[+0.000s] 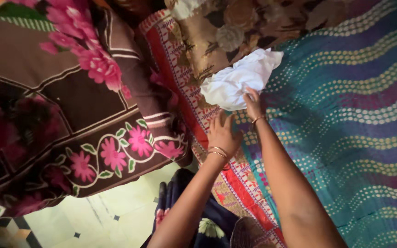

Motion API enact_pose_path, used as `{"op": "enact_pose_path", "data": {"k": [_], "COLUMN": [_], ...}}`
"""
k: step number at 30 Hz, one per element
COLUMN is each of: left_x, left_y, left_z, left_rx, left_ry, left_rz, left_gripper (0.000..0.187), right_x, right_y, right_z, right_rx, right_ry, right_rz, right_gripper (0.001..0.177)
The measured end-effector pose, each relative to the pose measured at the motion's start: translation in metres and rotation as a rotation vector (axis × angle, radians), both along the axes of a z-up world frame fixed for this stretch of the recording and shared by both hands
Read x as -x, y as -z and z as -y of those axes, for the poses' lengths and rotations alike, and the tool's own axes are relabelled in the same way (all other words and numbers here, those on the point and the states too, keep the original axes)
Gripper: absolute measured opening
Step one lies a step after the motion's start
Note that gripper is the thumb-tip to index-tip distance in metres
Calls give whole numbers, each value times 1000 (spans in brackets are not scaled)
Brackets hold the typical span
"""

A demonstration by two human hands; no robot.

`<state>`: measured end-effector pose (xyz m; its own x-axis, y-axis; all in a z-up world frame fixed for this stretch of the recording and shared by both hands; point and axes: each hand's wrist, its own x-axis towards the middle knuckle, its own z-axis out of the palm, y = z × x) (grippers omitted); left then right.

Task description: The person folds a floral-patterned blanket by hand and then places it on a shelf alongside various bottles and a toy car.

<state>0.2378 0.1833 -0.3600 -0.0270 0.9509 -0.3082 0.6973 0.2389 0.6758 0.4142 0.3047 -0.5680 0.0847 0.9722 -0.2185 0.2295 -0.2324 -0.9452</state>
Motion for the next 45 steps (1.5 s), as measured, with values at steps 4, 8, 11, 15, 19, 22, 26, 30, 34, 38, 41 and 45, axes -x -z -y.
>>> {"op": "enact_pose_path", "data": {"k": [4,8,11,15,19,22,26,30,34,38,41,45], "left_x": [0,24,44,57,58,80,128,190,229,257,272,293], "left_y": [-5,-26,-44,-71,-120,-161,-221,-285,-342,-374,-378,-368], "left_z": [13,27,22,13,9,16,33,61,95,135,168,209], "left_rx": [54,-182,-326,-256,-155,-255,-428,-654,-727,-833,-740,-692], "left_ry": [-34,-104,-128,-114,-115,-233,-528,-457,-211,-65,87,-242], "left_rz": [42,175,79,70,173,321,627,683,666,601,970,1195], "left_gripper": [74,83,95,97,67,37,19,23,26,45,63,56], "right_x": [16,27,43,74,107,126,146,186,249,279,287,306], "right_y": [-7,-81,-171,-280,-355,-397,-462,-520,-551,-558,-564,-563], "right_z": [3,32,67,116,154,156,161,180,206,227,227,243], "right_rx": [99,243,66,8,-90,-33,3,-108,29,-262,-35,-85], "right_ry": [76,322,384,361,222,129,-44,-260,-369,-514,-396,-480], "right_rz": [-201,-389,-532,-725,-953,-846,-557,-356,-516,-735,-952,-898], "right_gripper": [47,45,39,25,22,25,28,66,81,68,50,40]}}
